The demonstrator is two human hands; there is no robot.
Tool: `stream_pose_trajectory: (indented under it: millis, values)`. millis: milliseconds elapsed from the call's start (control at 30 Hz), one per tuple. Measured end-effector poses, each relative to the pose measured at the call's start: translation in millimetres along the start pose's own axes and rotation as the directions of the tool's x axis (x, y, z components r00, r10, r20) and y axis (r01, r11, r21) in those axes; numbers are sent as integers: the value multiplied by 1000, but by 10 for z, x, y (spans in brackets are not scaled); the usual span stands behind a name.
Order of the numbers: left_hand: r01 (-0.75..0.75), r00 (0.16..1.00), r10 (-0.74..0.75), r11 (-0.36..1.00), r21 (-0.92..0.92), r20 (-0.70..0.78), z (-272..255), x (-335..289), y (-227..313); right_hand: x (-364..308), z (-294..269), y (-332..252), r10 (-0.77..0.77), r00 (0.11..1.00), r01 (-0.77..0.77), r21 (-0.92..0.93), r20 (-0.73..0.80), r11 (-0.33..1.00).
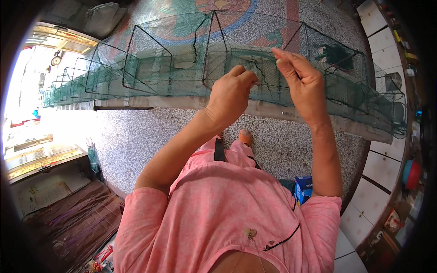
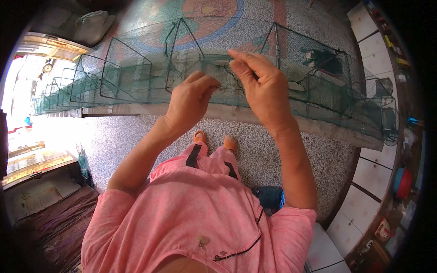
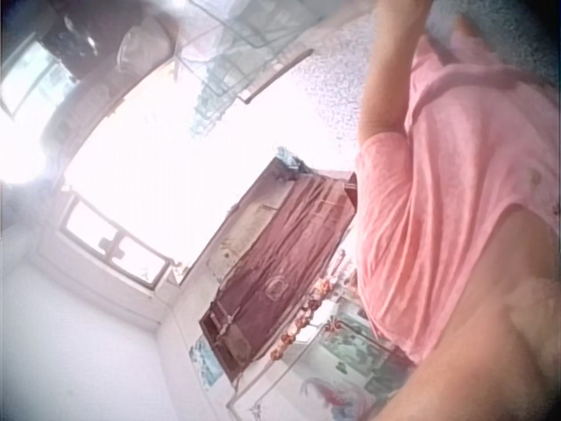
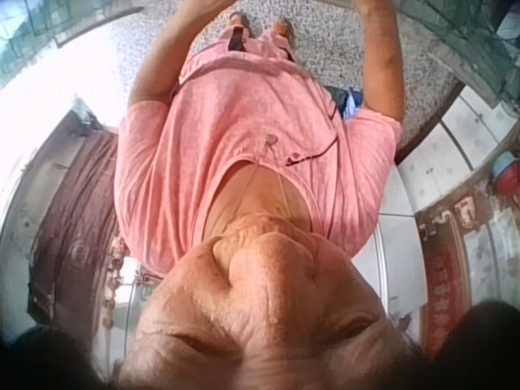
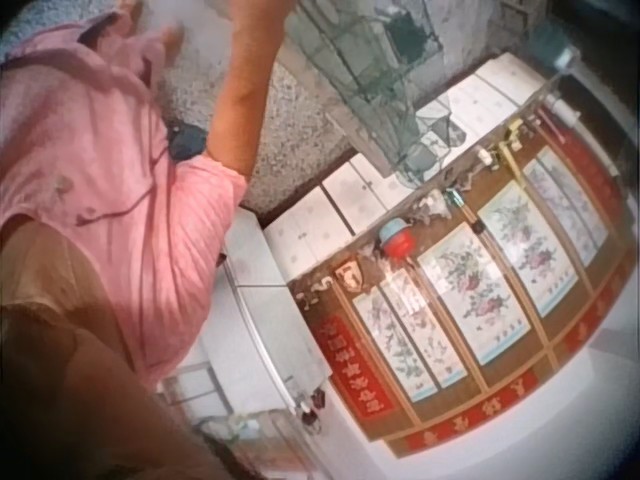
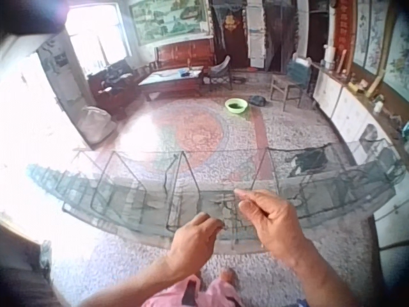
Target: The person repairs a green mesh fishing net by hand and with a black tool, tying and tightening nodes across different sections of the frame.
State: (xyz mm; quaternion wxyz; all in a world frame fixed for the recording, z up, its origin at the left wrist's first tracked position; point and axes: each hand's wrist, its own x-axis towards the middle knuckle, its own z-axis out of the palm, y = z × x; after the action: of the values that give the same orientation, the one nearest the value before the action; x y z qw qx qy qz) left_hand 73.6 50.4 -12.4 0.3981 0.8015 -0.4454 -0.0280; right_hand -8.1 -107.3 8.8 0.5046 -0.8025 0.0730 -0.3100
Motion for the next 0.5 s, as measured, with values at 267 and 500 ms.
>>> stream_pose_trajectory:
  millis: [267, 500]
  values:
    - [-11, 1000, 11, 1000, -9, 11, -4, 0, -3, 41, -217, -154, 318, 947, -266, 440, -48, 858]
    - [-31, 1000, 31, 999, -35, -5, 0, -6, -20, 340, -460, -136, 180, 972, -50, 606, -154, 794]
